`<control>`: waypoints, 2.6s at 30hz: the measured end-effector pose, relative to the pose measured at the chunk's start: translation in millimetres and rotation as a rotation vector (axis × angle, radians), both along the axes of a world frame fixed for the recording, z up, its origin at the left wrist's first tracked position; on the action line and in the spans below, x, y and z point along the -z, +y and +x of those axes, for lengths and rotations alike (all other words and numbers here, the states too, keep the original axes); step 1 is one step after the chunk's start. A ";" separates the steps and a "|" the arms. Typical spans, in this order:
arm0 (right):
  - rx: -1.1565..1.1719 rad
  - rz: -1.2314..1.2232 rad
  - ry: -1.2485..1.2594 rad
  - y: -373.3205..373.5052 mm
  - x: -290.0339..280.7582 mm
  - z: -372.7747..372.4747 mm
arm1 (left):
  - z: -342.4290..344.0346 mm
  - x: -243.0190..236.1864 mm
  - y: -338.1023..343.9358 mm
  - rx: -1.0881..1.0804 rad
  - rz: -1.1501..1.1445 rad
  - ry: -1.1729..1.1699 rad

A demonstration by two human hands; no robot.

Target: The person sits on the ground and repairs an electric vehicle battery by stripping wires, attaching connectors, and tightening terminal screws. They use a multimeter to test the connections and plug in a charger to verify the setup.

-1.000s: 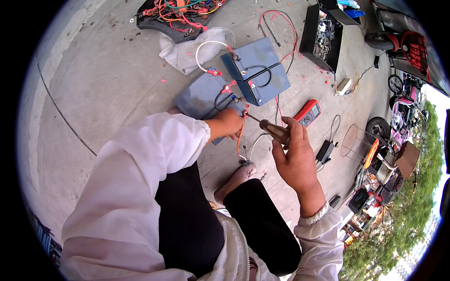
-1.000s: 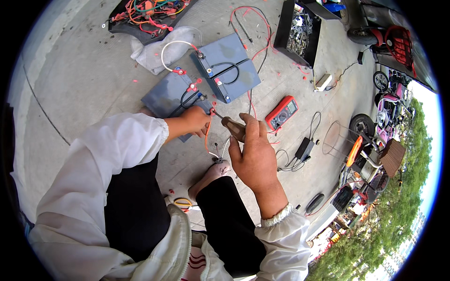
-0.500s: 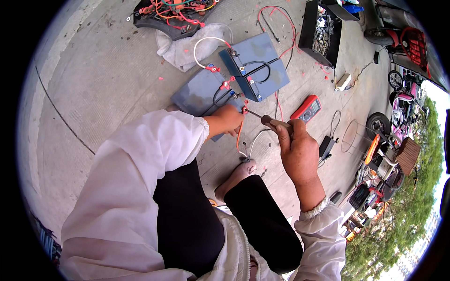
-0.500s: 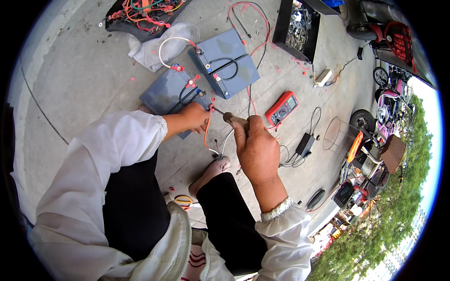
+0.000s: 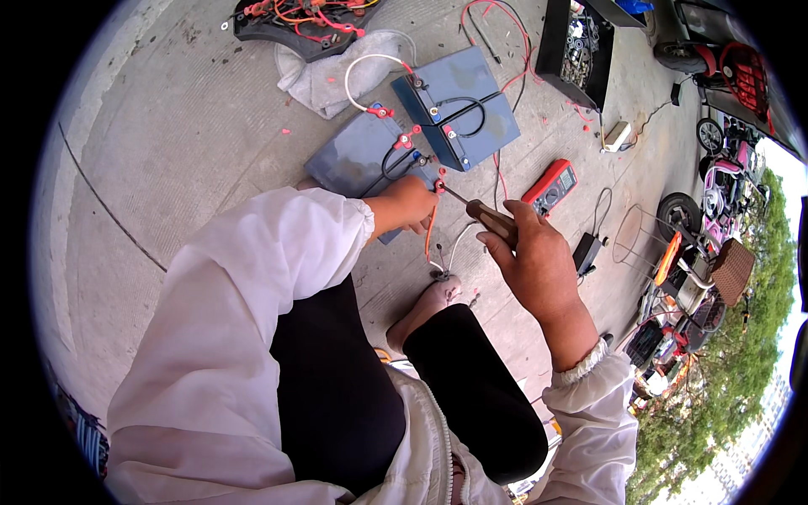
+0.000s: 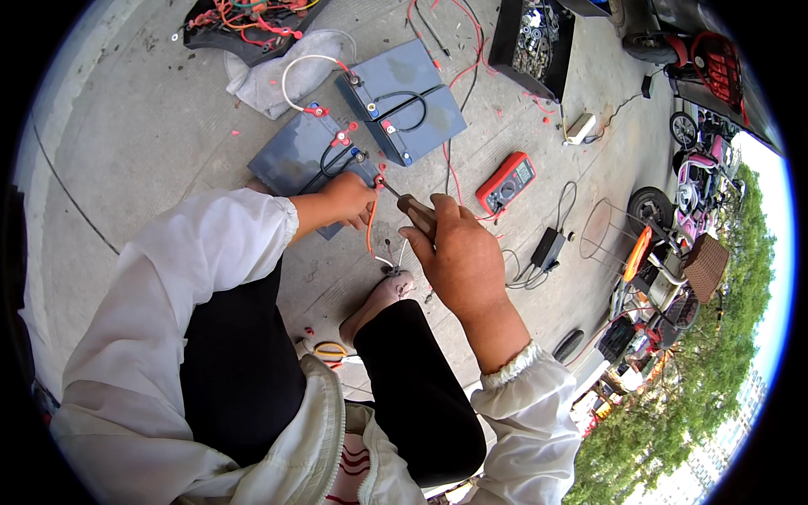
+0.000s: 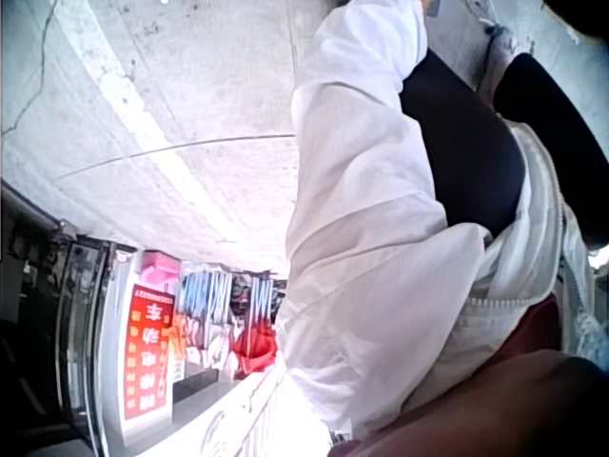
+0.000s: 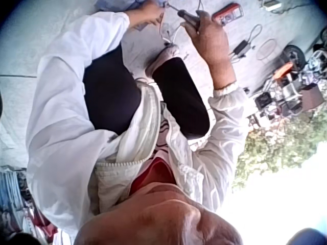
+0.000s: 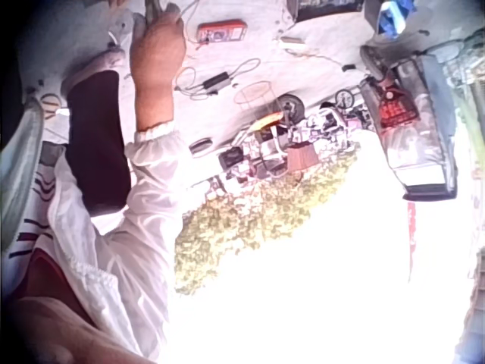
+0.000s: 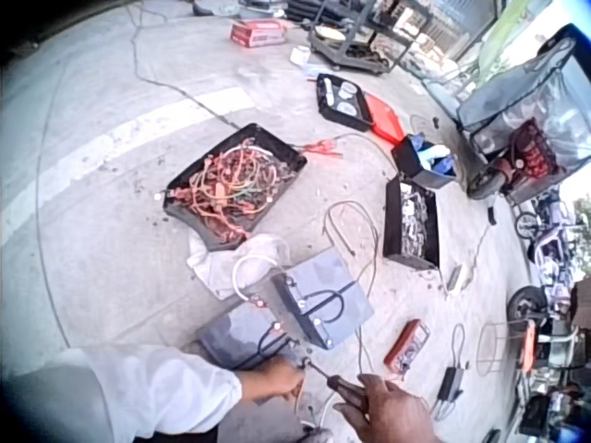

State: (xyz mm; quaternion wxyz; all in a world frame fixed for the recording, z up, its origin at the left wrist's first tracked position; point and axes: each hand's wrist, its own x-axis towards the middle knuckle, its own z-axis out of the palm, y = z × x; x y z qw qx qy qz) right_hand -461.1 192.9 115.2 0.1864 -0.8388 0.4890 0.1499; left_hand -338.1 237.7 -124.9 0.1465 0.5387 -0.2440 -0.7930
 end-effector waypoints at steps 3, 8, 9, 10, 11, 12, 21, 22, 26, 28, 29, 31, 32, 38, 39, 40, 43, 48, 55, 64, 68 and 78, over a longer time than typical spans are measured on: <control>-0.205 0.067 0.114 2.7 0.0 5.8 | -0.6 -0.7 -0.5 0.009 0.014 0.001; 0.447 0.172 -0.251 -16.0 15.3 -2.4 | -3.7 -3.5 -1.0 0.011 0.018 -0.012; 0.469 0.198 -0.295 -16.9 18.6 4.6 | 1.6 1.2 0.8 -0.007 0.025 -0.017; 0.463 0.180 -0.238 -17.0 17.0 11.8 | 3.3 2.3 0.8 -0.011 0.039 -0.022; 0.459 0.165 -0.180 -16.8 15.0 17.3 | 2.5 2.7 0.9 -0.017 0.039 -0.020; 0.410 0.153 -0.180 -14.9 16.8 16.8 | 1.7 1.2 3.1 -0.020 0.046 -0.021; 0.499 0.019 -0.147 -14.5 28.9 20.7 | 5.9 -1.2 3.1 -0.061 0.043 -0.015; 0.504 -0.006 -0.145 -11.1 25.6 19.4 | 1.8 -5.5 0.9 -0.077 0.056 0.001; 0.455 0.054 -0.144 -1.9 8.8 3.9 | -7.2 -18.2 -1.1 -0.074 0.042 -0.008; 0.448 0.024 -0.218 -5.5 -8.8 -7.8 | -5.8 -12.2 1.2 -0.057 0.030 -0.020; 0.445 0.016 -0.253 -7.2 -18.6 -17.2 | -4.6 -9.2 0.6 -0.052 0.021 -0.016; 0.529 0.045 -0.586 -13.8 -38.0 -53.0 | 1.9 -7.6 8.9 -0.024 0.019 -0.041; 0.719 0.188 -0.705 -19.2 -47.6 -77.9 | 4.0 -7.7 8.8 -0.005 0.014 -0.061; 1.145 0.267 -1.230 12.2 13.9 -234.0 | 8.0 -15.4 7.0 0.101 -0.004 -0.186; 1.285 0.276 -1.179 22.6 41.5 -255.5 | 8.1 -17.2 8.0 0.105 -0.010 -0.185; 1.419 0.289 -1.124 32.5 72.0 -274.9 | 9.0 -19.9 8.2 0.106 -0.017 -0.185; 1.762 0.324 -1.037 60.6 161.1 -291.1 | 8.2 -27.1 4.1 0.151 -0.006 -0.188; 1.705 0.560 -1.329 72.4 242.0 -255.7 | 23.5 -43.4 2.7 0.184 -0.050 -0.149; 1.758 0.507 -1.614 46.5 236.5 -232.4 | 16.0 -66.4 -14.7 -0.002 -0.245 -0.203; 0.854 0.775 -1.240 7.2 132.3 -184.7 | -28.5 -101.8 -64.3 0.050 -0.701 -0.132; 0.666 0.792 -1.052 -4.7 121.2 -156.6 | -27.8 -102.1 -65.7 0.192 -0.690 -0.063; 0.741 0.429 -0.899 9.6 134.0 -144.7 | 16.3 -65.3 -42.6 -0.081 -0.181 0.099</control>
